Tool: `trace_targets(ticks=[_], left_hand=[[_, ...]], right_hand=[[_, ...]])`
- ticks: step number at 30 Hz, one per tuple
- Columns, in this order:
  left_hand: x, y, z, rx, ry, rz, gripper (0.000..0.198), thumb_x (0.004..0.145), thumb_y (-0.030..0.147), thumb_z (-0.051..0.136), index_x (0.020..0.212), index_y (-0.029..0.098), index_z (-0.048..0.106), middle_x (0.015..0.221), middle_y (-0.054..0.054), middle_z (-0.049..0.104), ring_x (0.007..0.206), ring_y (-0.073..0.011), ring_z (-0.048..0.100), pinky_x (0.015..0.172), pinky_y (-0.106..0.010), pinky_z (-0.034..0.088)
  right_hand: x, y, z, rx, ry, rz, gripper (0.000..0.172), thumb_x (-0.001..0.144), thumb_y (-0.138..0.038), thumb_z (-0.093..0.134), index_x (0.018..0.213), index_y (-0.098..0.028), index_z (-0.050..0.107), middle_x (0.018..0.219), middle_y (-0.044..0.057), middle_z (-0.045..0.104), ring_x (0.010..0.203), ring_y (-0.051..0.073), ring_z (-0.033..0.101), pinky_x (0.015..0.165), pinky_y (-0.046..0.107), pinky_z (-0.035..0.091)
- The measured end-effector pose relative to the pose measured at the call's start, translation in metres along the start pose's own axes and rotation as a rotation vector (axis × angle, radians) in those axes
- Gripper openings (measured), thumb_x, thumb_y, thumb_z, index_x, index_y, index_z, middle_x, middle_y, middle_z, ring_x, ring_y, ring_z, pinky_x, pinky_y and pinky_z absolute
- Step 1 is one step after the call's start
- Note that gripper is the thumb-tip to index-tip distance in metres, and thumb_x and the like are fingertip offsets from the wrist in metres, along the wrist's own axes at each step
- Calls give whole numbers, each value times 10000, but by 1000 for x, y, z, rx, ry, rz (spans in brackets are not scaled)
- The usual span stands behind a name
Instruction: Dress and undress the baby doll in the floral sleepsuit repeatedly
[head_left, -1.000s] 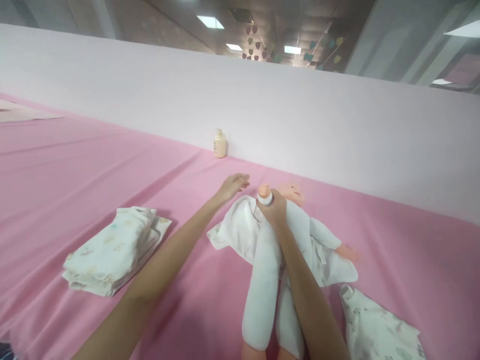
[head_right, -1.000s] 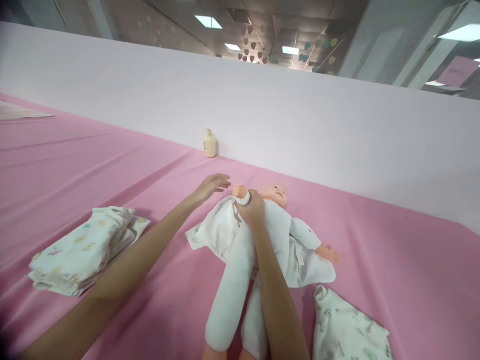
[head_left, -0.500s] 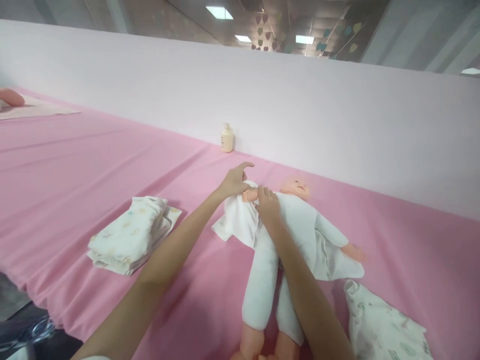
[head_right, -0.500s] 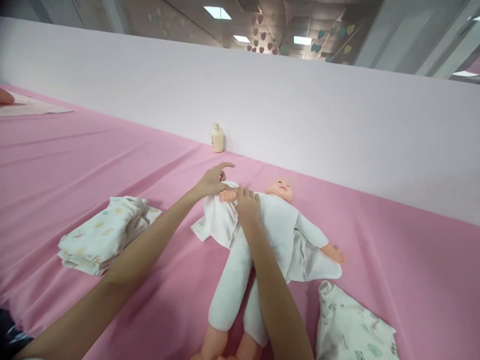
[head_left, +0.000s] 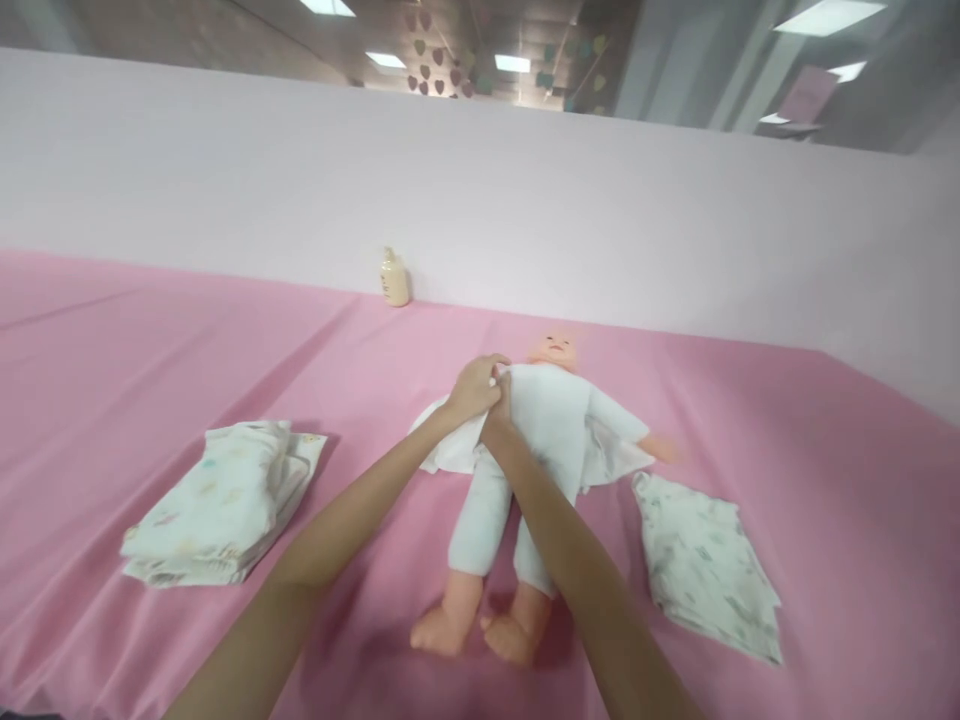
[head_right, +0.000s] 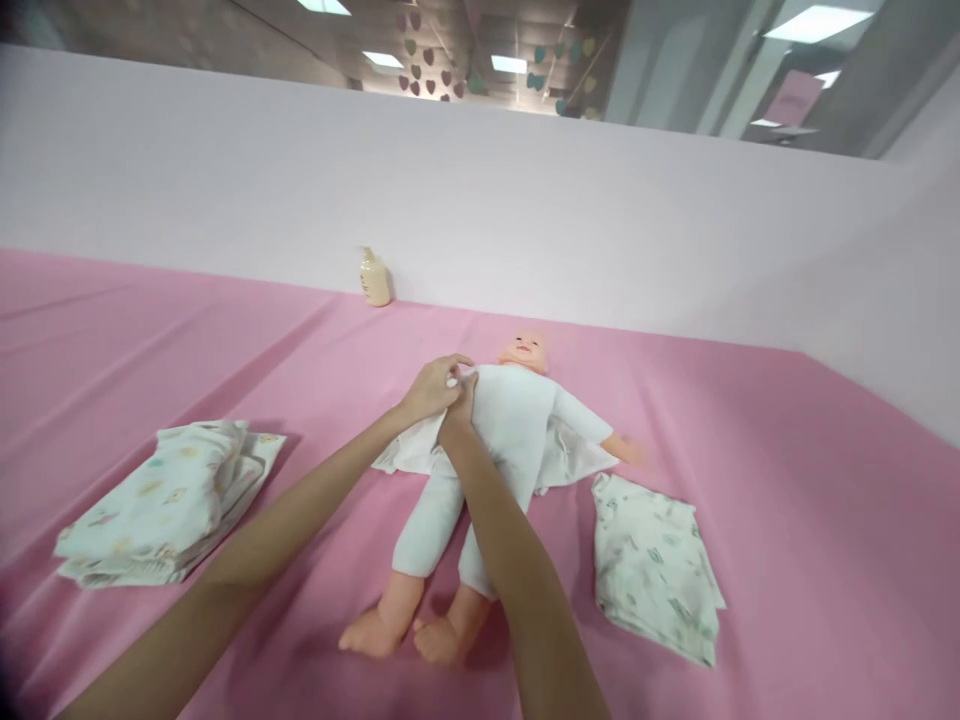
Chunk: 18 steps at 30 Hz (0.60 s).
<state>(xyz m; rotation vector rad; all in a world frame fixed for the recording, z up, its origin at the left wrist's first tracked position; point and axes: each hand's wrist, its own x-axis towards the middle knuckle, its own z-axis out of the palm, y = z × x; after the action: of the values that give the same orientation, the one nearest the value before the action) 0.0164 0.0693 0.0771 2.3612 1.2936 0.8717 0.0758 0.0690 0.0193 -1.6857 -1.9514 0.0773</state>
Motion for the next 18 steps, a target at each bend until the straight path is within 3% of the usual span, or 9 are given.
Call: trace_targets(ticks=[3, 6, 9, 12, 15, 18], left_hand=[[-1, 1, -4, 117, -16, -87, 574, 740, 207, 467, 1301, 107, 391, 1088, -125, 588, 1030, -235, 548, 909, -320, 410], [-1, 4, -8, 276, -41, -230, 708, 763, 360, 485, 1362, 51, 267, 1136, -209, 564, 1065, -317, 542, 875, -363, 423], [1, 4, -12, 381, -148, -334, 638, 759, 430, 500, 1262, 48, 408, 1081, -229, 589, 1038, -342, 558, 819, -361, 442], [7, -4, -21, 420, -232, -374, 443, 720, 385, 572, 1065, 106, 574, 1052, -193, 609, 997, -322, 577, 784, -334, 450], [12, -15, -35, 279, -246, -407, 381, 686, 332, 639, 985, 97, 611, 967, -146, 637, 941, -269, 583, 774, -296, 440], [12, -21, -47, -83, -251, -454, 335, 727, 353, 631, 948, 101, 622, 859, -87, 652, 866, -206, 575, 778, -287, 426]], right_hand=[[-8, 5, -18, -196, 23, 45, 358, 767, -119, 499, 1117, -106, 573, 1197, 167, 527, 1233, 304, 352, 1118, 523, 59], [-27, 7, -34, -253, 134, 69, 313, 844, -213, 417, 1056, -78, 603, 1112, 192, 562, 1185, 308, 383, 1091, 550, 69], [-52, 11, -45, -232, 252, 120, 342, 856, -296, 407, 1046, -96, 610, 1191, 187, 531, 1241, 321, 322, 1067, 581, 78], [-79, 19, -55, -181, 332, 244, 416, 864, -330, 403, 1209, -131, 524, 1367, 169, 394, 1302, 346, 236, 1026, 637, 105], [-103, 30, -64, -121, 370, 378, 504, 870, -422, 405, 1321, -198, 428, 1417, 164, 315, 1300, 380, 230, 956, 651, 229], [-125, 40, -73, -11, 358, 438, 557, 866, -502, 400, 1350, -226, 394, 1399, 183, 309, 1250, 381, 313, 895, 566, 360]])
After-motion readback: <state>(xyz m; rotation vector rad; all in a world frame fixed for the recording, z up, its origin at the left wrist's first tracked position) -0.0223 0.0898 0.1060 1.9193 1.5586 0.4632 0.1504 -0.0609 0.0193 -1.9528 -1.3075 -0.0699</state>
